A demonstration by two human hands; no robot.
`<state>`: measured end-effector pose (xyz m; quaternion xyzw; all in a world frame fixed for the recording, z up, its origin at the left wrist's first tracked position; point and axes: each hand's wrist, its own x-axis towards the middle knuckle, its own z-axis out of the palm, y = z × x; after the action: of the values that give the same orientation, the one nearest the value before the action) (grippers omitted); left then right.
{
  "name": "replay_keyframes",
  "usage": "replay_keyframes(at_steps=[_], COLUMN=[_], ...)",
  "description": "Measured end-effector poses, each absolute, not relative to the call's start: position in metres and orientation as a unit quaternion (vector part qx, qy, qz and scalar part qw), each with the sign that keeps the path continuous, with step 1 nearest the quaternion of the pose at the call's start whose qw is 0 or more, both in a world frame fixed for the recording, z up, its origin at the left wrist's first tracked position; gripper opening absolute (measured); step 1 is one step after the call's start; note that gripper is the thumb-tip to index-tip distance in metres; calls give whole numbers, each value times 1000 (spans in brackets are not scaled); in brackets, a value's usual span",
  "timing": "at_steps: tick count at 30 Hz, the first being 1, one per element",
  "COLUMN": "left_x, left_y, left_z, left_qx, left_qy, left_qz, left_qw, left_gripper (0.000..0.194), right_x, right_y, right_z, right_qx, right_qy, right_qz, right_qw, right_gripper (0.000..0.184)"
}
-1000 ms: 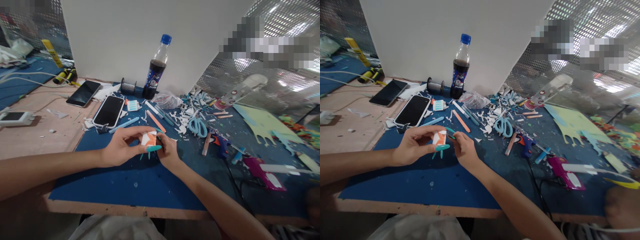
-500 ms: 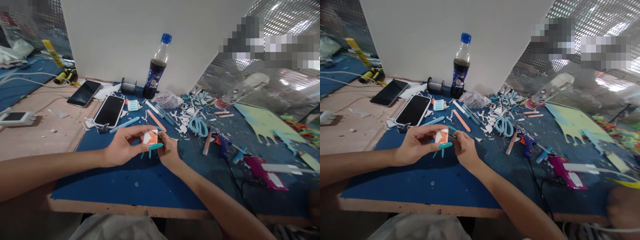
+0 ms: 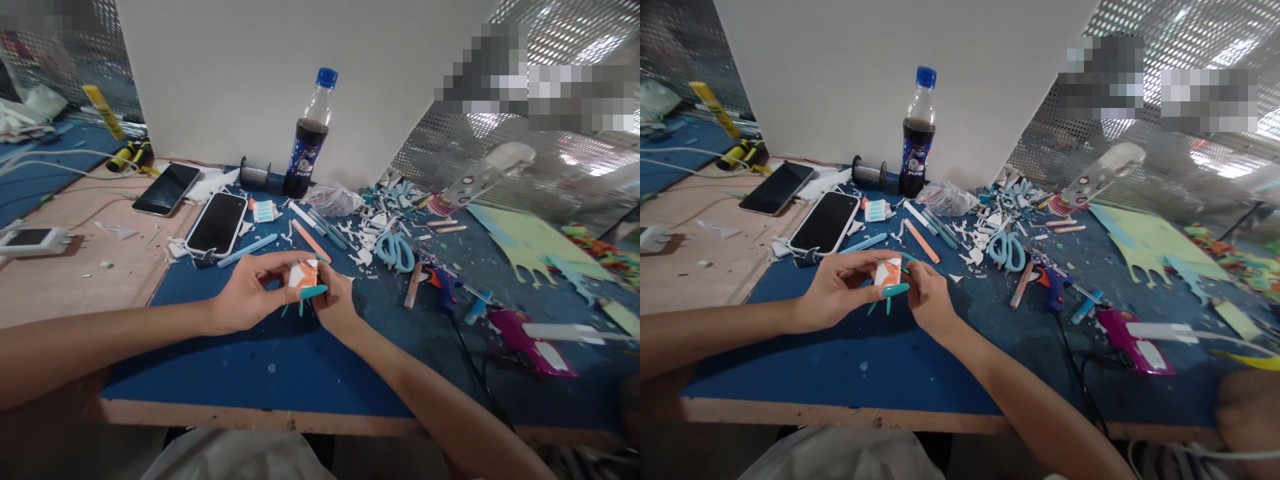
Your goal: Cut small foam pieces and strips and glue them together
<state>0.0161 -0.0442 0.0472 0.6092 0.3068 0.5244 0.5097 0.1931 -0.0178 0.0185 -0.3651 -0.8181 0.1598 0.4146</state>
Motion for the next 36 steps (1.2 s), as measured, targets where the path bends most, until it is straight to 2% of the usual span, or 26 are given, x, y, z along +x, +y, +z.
replay_keyframes(at_steps=[20, 26, 29, 33, 36], left_x=[18, 14, 9, 2, -1], left_y=[-44, -39, -33, -28, -27], left_z=[55, 53, 52, 56, 62], left_qx=[620, 655, 687, 707, 726], left_qy=[317, 319, 325, 367, 409], left_qz=[496, 476, 463, 451, 437], left_qw=[519, 492, 457, 402, 338], left_gripper=[36, 38, 47, 73, 67], right_x=[194, 193, 194, 196, 198], right_y=[-17, -19, -19, -16, -15], right_z=[17, 21, 26, 31, 31], right_qx=[-361, -369, -394, -400, -378], right_qy=[-822, -814, -806, -805, -820], right_qz=[152, 152, 130, 98, 103], right_qw=[413, 422, 423, 428, 417], right_gripper=[25, 18, 13, 15, 17])
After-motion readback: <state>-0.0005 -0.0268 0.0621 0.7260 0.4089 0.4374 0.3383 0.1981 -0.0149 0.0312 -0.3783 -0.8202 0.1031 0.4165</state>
